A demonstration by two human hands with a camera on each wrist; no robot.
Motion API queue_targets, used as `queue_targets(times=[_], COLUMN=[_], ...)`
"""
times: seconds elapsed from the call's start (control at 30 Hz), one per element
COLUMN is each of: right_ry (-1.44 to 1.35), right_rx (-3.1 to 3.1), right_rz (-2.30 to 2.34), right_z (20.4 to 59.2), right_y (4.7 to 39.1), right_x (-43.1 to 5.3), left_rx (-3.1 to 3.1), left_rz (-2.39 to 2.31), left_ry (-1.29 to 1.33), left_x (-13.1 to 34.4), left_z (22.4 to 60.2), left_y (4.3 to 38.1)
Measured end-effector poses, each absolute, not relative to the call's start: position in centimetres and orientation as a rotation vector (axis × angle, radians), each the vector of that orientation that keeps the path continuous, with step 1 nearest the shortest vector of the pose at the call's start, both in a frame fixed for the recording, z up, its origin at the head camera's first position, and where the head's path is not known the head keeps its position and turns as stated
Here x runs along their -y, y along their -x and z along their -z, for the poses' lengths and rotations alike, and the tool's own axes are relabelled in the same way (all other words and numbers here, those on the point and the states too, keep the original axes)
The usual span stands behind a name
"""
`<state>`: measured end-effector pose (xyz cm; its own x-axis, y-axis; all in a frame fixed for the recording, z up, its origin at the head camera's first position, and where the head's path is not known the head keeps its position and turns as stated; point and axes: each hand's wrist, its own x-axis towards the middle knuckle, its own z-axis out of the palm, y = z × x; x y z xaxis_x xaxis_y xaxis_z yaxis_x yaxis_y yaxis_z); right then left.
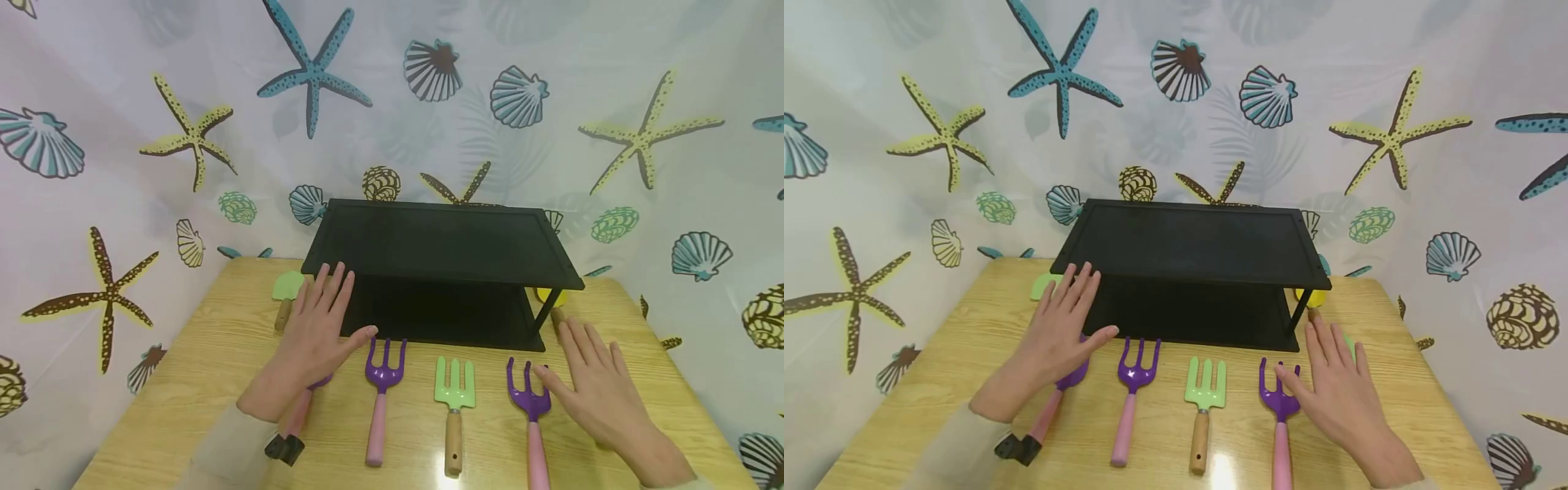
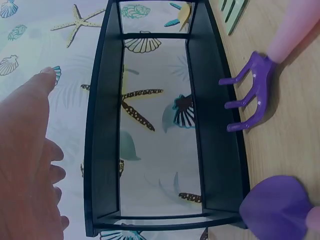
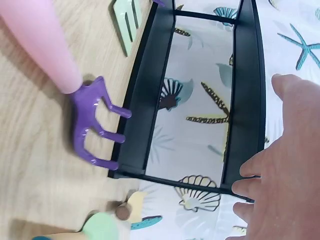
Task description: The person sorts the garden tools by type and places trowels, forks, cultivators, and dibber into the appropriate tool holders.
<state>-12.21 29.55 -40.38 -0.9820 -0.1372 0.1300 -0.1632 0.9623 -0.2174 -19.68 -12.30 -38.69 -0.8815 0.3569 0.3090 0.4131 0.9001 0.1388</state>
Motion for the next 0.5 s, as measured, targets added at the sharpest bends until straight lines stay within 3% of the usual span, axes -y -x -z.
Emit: queue_targets(times=[0.5], right_ry=[-0.098], right_rx=[3.027], right_rz=[-0.391], right_z=[42.5], right_y=[10.8], right_x=[-32.8], left_rx=[2.801], left_rz=[0.160], left_ry=[0.625], left_x=[13.2], left_z=[36.4], left_y=[25.0])
